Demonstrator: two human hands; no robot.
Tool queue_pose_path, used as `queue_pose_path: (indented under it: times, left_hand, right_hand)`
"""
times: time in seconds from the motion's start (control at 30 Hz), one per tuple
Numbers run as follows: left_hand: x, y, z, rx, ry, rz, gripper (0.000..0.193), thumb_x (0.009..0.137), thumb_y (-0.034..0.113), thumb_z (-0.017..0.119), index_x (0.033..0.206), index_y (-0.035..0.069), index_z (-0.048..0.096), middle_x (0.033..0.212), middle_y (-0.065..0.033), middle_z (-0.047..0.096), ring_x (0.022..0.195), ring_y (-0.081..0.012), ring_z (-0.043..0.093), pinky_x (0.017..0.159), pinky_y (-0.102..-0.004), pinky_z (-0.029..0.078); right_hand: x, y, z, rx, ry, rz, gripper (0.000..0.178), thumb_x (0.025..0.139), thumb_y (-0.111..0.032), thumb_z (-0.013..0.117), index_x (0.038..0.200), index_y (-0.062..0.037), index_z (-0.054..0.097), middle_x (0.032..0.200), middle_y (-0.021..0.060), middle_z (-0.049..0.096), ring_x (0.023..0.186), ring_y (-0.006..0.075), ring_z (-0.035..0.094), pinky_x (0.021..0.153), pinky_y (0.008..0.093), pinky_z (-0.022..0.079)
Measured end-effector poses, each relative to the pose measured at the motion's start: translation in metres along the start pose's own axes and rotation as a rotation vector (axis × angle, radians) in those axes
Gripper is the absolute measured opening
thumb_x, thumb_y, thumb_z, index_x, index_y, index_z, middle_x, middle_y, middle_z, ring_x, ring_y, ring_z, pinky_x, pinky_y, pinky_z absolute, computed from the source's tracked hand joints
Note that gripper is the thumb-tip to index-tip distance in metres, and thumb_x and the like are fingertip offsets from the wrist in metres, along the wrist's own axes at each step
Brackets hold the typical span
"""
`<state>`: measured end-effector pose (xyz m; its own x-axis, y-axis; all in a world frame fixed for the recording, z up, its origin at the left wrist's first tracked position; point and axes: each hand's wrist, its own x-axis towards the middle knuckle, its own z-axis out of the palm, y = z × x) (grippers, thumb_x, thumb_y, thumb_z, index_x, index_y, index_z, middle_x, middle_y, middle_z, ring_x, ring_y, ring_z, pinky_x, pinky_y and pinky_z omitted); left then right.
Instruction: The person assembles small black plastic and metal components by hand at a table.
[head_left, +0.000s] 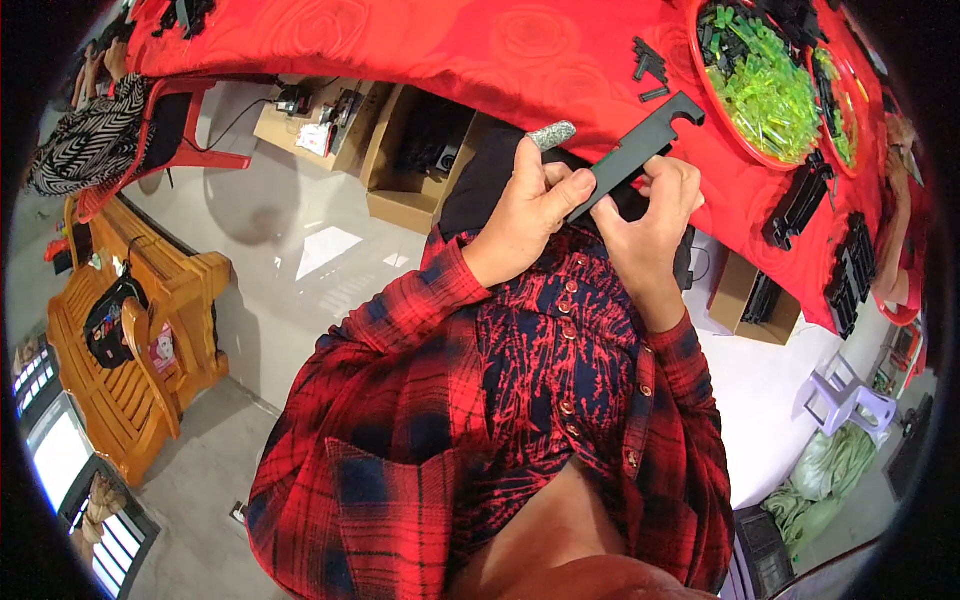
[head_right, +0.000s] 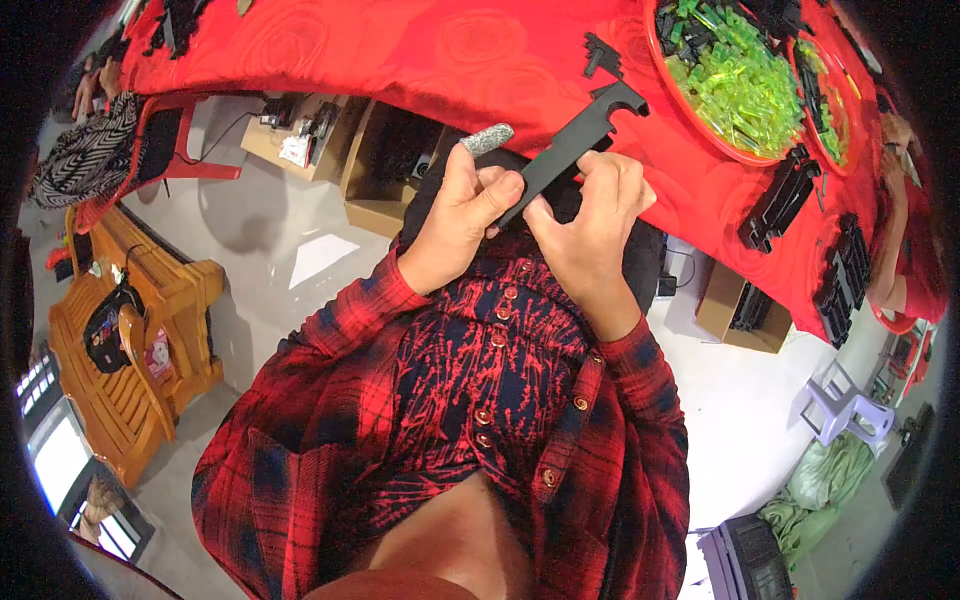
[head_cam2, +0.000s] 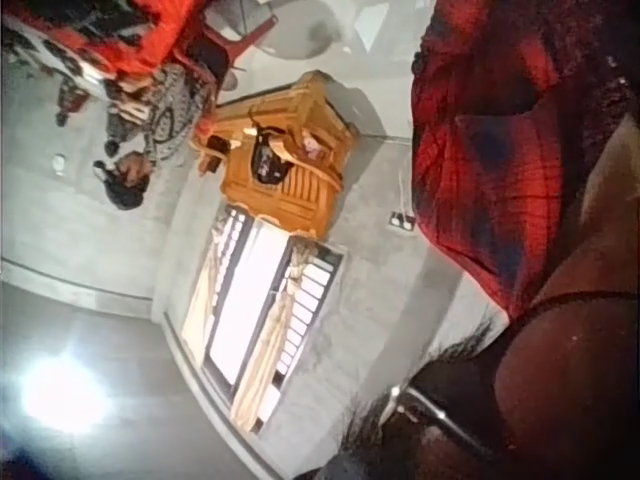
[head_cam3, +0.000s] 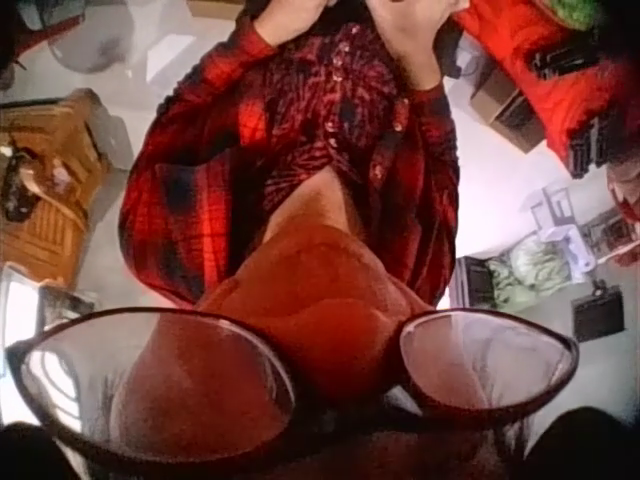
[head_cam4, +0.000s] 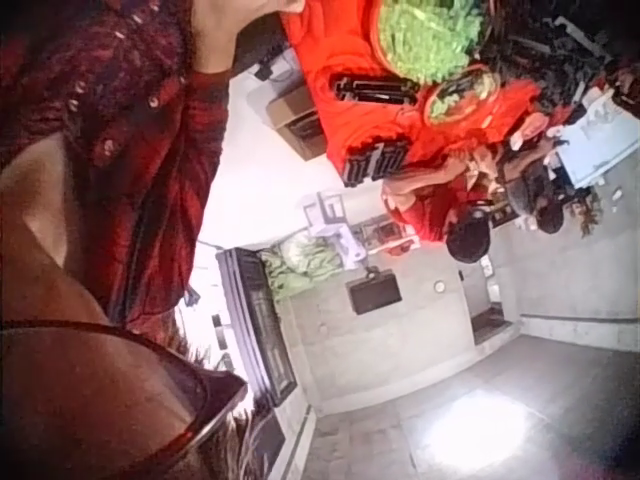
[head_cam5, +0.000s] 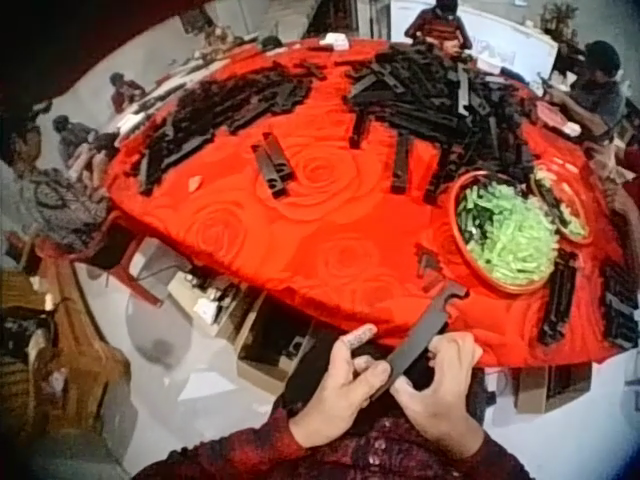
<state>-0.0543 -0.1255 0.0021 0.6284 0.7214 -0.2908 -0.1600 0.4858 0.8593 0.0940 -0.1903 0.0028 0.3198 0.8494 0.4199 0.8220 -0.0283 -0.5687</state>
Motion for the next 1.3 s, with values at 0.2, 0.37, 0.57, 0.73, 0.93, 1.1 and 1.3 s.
queue_pose_path:
  times: [0.2,0.37,0.57,0.73,0.93,1.1,1.3]
  left_hand:
    - [-0.003,-0.001,-0.013,0.029,0.014,0.006,0.048,0.100,0.024,0.058,0.137,0.009,0.032,0.083,0.0029,0.050,0.066,-0.0026,0.041,0.053,-0.0184,0.033]
    - [-0.023,-0.004,-0.036,0.108,0.103,-0.054,0.045,0.100,0.026,0.057,0.135,0.010,0.033,0.086,0.0034,0.049,0.067,-0.0024,0.040,0.053,-0.0177,0.033]
    - [-0.040,-0.004,-0.050,0.142,0.204,-0.049,0.042,0.102,0.030,0.054,0.134,0.010,0.036,0.088,0.0040,0.048,0.070,-0.0028,0.042,0.055,-0.0186,0.035]
    - [-0.065,-0.010,-0.089,0.153,0.399,-0.245,0.034,0.103,0.041,0.049,0.115,0.009,0.051,0.090,0.0031,0.052,0.070,-0.0050,0.045,0.057,-0.0211,0.039]
    - [-0.051,-0.029,-0.187,0.148,0.427,-0.477,0.042,0.098,0.049,0.056,0.093,0.007,0.051,0.071,0.0005,0.050,0.056,-0.0086,0.046,0.051,-0.0247,0.038]
    - [0.020,-0.128,-0.258,0.329,0.627,-0.427,0.038,0.094,0.037,0.061,0.109,0.004,0.051,0.082,-0.0059,0.058,0.062,-0.0132,0.057,0.053,-0.0296,0.047]
    - [0.079,-0.172,-0.316,0.921,0.599,-0.042,0.052,0.091,0.033,0.062,0.123,-0.007,0.054,0.109,-0.0315,0.064,0.102,-0.0460,0.061,0.089,-0.0470,0.048]
  right_hand:
    - [0.001,-0.006,0.010,0.021,-0.036,0.010,0.054,0.061,-0.012,0.080,0.107,-0.0038,0.054,0.104,0.0112,0.054,0.100,0.0283,0.050,0.088,0.0416,0.033]
    - [0.002,-0.023,0.025,0.082,-0.167,0.010,0.053,0.060,-0.013,0.079,0.106,-0.0053,0.053,0.101,0.0126,0.053,0.101,0.0313,0.049,0.088,0.0426,0.033]
    - [0.004,-0.032,0.041,0.123,-0.262,-0.039,0.054,0.061,-0.013,0.080,0.108,-0.0043,0.053,0.104,0.0128,0.052,0.103,0.0312,0.048,0.088,0.0434,0.033]
    - [0.025,-0.041,0.042,0.271,-0.637,-0.074,0.047,0.077,-0.013,0.075,0.118,-0.0029,0.054,0.106,0.0137,0.052,0.100,0.0300,0.052,0.087,0.0418,0.036]
    - [0.041,-0.026,0.043,0.411,-0.632,-0.130,0.022,0.084,-0.003,0.066,0.107,-0.0032,0.063,0.095,0.0124,0.057,0.089,0.0303,0.056,0.077,0.0370,0.043]
    - [0.036,-0.012,0.037,0.288,-0.677,-0.142,0.018,0.084,-0.001,0.064,0.103,-0.0032,0.065,0.090,0.0114,0.058,0.086,0.0293,0.057,0.076,0.0373,0.043]
    - [0.032,0.001,0.017,0.399,-0.694,0.065,0.015,0.089,-0.008,0.062,0.103,-0.0034,0.065,0.091,0.0127,0.059,0.089,0.0311,0.059,0.078,0.0402,0.045]
